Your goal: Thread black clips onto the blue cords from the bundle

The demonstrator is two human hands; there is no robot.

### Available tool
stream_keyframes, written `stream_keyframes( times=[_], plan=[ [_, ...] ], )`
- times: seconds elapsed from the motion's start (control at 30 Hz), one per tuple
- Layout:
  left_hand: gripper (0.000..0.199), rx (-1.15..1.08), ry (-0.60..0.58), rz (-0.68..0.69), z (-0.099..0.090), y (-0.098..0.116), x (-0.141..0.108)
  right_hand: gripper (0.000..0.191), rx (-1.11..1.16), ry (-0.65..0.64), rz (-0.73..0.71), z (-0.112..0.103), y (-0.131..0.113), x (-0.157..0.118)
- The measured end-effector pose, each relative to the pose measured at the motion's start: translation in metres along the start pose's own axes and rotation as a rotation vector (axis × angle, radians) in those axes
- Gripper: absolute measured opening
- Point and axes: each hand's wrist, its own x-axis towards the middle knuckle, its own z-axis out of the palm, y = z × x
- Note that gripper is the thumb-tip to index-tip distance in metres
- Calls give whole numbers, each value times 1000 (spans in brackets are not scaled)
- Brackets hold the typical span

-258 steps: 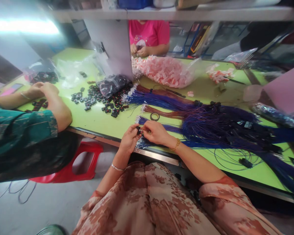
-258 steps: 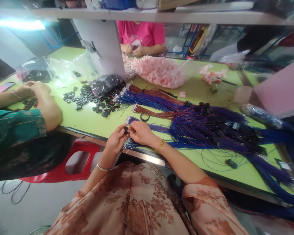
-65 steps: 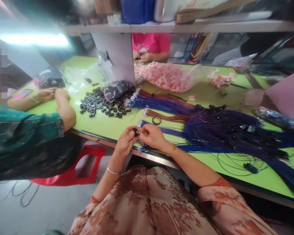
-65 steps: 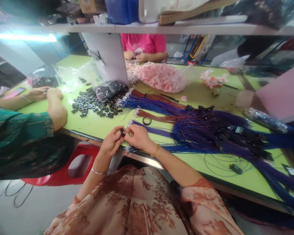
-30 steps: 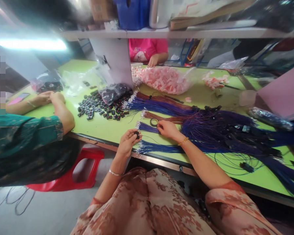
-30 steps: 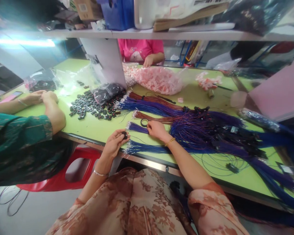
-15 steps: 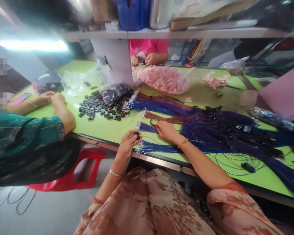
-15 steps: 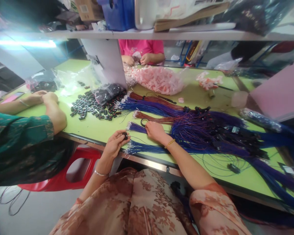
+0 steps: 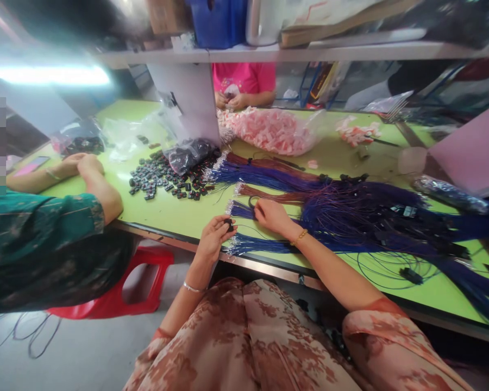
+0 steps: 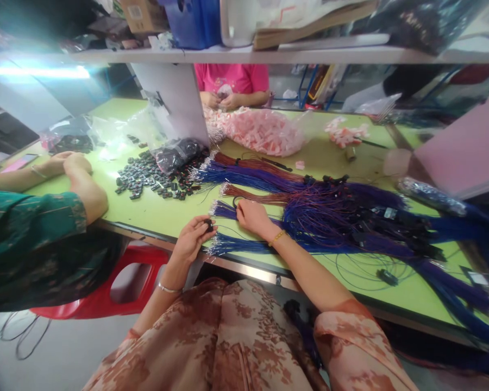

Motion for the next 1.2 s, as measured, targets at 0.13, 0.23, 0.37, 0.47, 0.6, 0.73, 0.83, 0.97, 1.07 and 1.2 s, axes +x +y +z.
stream_keyframes(
  times=[0.13, 0.23, 0.37, 0.47, 0.6, 0.73, 0.83, 0.97, 1.07, 1.2],
  plan=[
    [33, -3, -12, 3, 2, -1, 0, 13, 237, 96, -67, 1, -17, 13],
    [33, -18, -12, 14, 4, -3, 0, 12, 390, 123, -98, 0, -31, 19],
    [35, -65, -7, 27, 6, -7, 4, 11, 545, 91, -82, -1, -38, 14],
    [33, -106, -21, 24, 9, -10, 8, 12, 603, 48, -57, -1, -36, 2],
    [30, -143, -36, 1, 13, -12, 11, 12, 573, 75, -80, -3, -35, -12],
    [28, -143, -46, -17, 15, -11, 11, 12, 497, 107, -128, -5, -36, -18],
    [28, -138, -52, -20, 16, -10, 11, 10, 447, 113, -167, -6, -36, -18],
    [29, -134, -44, -25, 17, -11, 11, 10, 404, 113, -201, -7, -36, -19],
    [30, -134, -33, -34, 18, -10, 10, 8, 393, 101, -220, -8, -37, -20],
    [33, -126, -33, -26, 20, -10, 10, 10, 357, 117, -230, -9, -38, -21]
  ],
)
